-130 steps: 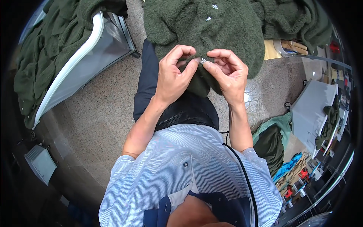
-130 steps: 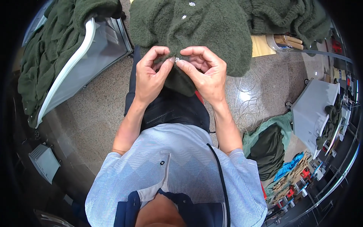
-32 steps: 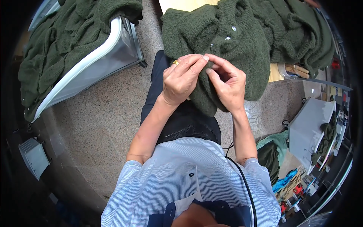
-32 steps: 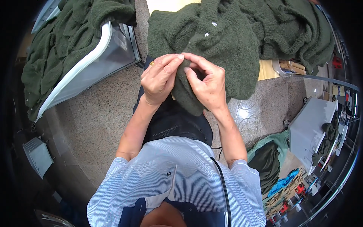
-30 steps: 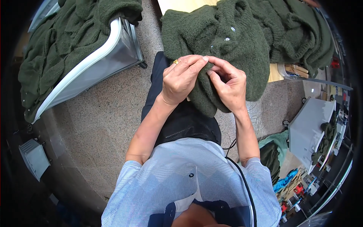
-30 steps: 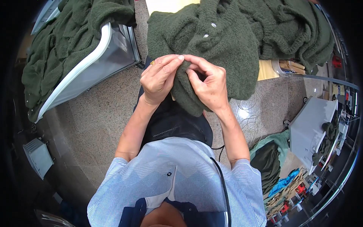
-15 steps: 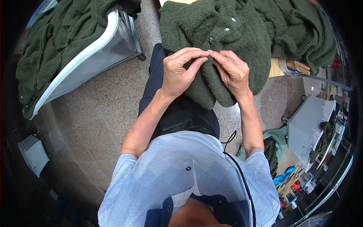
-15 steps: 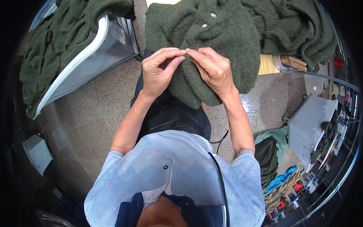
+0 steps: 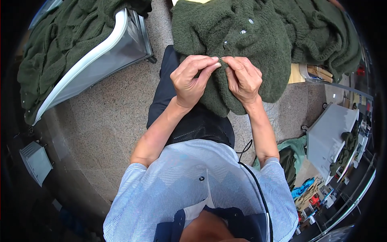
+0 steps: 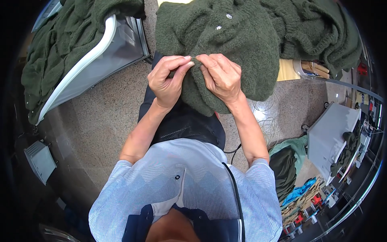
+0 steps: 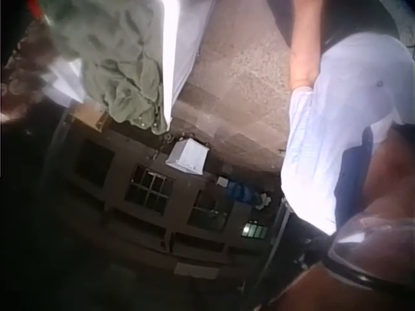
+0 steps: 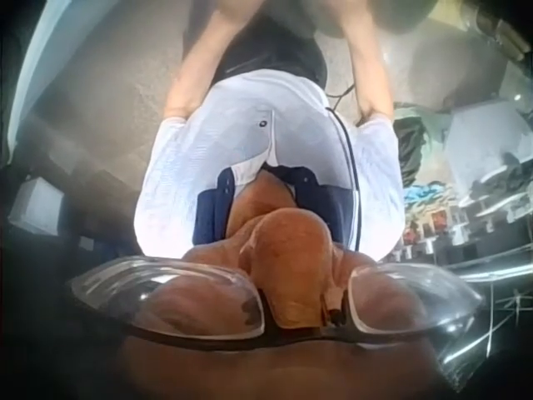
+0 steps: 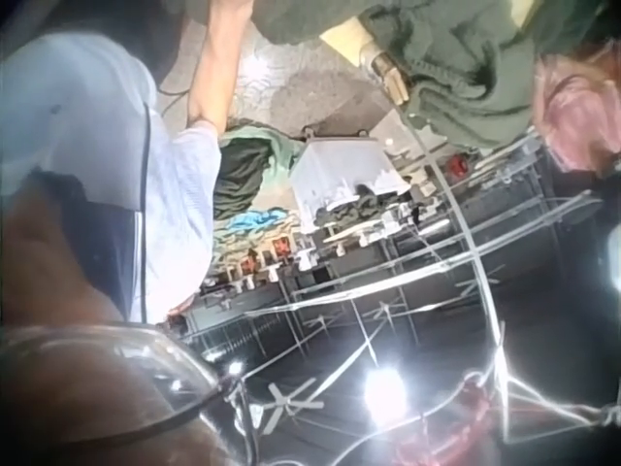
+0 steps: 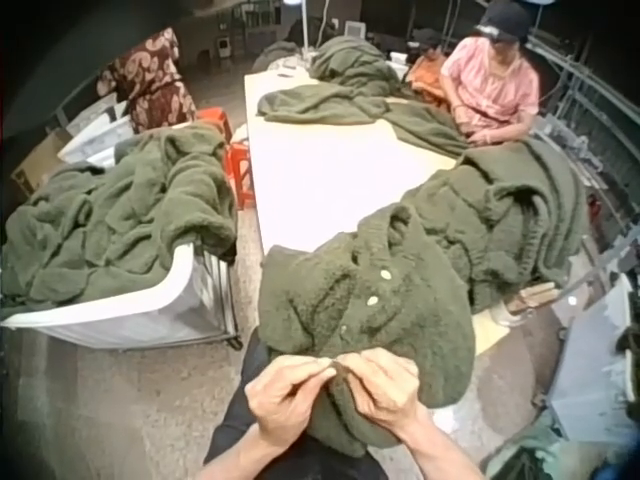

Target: Inspecting a knitted garment and removing small threads or lint by hand.

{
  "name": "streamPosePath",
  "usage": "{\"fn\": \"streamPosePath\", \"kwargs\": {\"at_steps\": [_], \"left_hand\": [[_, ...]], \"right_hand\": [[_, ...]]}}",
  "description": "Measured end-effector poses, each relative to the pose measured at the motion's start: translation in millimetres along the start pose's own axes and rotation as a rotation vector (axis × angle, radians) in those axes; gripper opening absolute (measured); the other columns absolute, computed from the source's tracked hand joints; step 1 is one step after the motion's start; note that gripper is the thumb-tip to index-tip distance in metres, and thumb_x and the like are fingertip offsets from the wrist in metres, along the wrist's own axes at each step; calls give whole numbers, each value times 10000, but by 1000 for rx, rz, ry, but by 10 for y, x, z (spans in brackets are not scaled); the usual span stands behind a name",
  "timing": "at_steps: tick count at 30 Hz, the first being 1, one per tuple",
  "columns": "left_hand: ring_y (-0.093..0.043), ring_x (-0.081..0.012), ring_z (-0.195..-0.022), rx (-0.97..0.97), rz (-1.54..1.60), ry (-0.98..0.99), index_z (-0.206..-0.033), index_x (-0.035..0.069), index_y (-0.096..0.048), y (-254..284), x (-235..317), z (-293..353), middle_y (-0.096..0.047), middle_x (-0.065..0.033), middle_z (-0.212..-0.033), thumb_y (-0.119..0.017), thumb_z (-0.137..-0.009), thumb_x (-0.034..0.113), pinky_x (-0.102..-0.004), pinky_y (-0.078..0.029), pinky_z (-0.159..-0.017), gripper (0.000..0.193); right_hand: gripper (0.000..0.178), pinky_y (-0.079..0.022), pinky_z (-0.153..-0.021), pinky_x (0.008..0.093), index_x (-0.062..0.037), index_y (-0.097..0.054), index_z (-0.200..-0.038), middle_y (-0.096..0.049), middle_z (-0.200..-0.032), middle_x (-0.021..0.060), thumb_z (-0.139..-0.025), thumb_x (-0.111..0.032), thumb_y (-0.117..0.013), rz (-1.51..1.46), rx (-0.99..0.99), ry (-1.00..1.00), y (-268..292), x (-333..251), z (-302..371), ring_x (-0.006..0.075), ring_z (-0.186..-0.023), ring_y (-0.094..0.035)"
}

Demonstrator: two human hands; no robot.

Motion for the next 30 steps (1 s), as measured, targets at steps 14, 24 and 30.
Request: {"fn": "streamPosePath", "kwargs": {"at_steps": [14,24,30], "left_hand": [[-764,-234,-801,15,-42,52,-1009,-3,-750,-57,-47,31,-788,-108,-920,-885,-913,-20,-336,-611,-710,166],[-720,-85,-902,-85,333,436,-1077,-24,-724,-177,-191,8,-778,-85,-1140,-809,-1027,27,-242,-620,-762,111],[-728,-95,-1019,-42,387,555,-1111,-39,-721,-159,-135,93,-778,-75,-1107,-780,-1047,1,-236,-622,-821,95]], "right_hand": [[263,-608,-726,388,-6,-740,-1129,-750,-982,140,-889,102,-749,-9,93,-95,-118,-8,67,304,-833,-742],[276,-599,-833,278,16,-713,-1286,-776,-1121,50,-1016,52,-754,-308,109,-502,20,96,173,92,-970,-717],[352,-582,-879,235,9,-753,-1263,-768,-1115,27,-942,-19,-895,-441,83,-678,-23,-16,121,64,-988,-698]]}}
Point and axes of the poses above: each hand's wrist, its own z-axis away from the middle knuckle, its own y-axis out of the back of the hand, x = y × z, the point moved 6 cm from there along -z, towards the middle knuckle
